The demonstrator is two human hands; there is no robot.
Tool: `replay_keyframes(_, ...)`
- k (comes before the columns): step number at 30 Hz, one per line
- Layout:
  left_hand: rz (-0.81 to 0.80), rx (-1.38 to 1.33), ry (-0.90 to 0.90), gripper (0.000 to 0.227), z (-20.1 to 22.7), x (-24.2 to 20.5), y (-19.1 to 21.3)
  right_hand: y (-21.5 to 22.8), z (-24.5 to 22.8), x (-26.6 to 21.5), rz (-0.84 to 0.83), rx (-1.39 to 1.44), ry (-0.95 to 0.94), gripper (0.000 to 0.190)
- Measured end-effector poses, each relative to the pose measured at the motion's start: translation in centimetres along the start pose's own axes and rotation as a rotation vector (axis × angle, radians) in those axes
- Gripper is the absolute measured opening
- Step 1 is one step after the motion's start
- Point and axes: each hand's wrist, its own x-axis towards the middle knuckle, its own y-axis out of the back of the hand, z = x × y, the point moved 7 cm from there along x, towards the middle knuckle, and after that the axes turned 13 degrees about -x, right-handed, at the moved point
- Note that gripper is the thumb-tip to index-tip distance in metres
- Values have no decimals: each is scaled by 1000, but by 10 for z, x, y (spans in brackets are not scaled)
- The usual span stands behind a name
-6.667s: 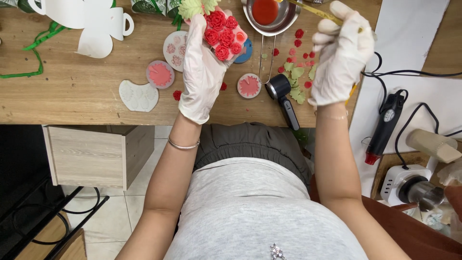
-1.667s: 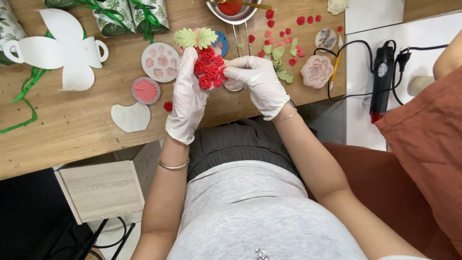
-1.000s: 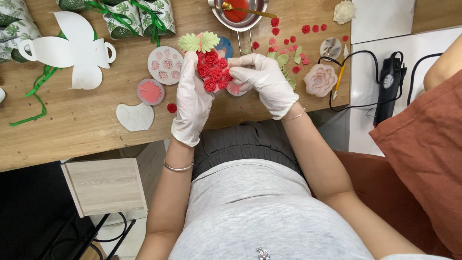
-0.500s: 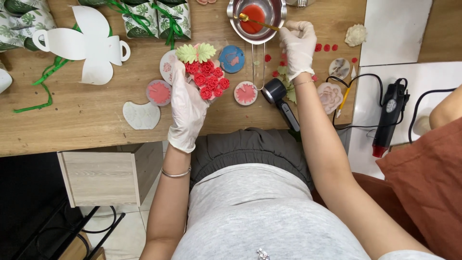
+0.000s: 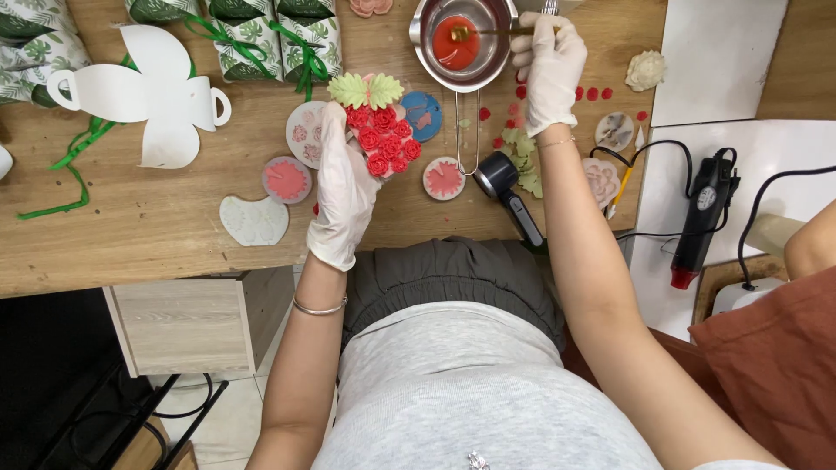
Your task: Assemble and decorate a strawberry-shaped candle made of wax rose components by attaching green wax leaves and using a heat gun to bond parts together.
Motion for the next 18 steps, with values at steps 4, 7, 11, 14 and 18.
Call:
replay_keyframes(4, -5, 76, -26, 60, -2, 6, 5, 4, 17, -2, 0, -64, -23, 25)
replay_keyframes(7, -53, 176, -96, 63, -6, 13, 19, -4, 28, -4, 28, -1, -77, 23)
replay_keyframes(11, 27, 163, -154, 66, -11, 23, 45, -9, 44, -1, 64, 92, -147, 27)
replay_keyframes(14, 38, 105, -152, 71, -9, 23, 34, -1, 37, -7, 72, 211, -216, 30)
replay_keyframes(18, -47, 33, -126, 79, 1, 14, -10, 19, -5, -26, 20, 389, -236, 28)
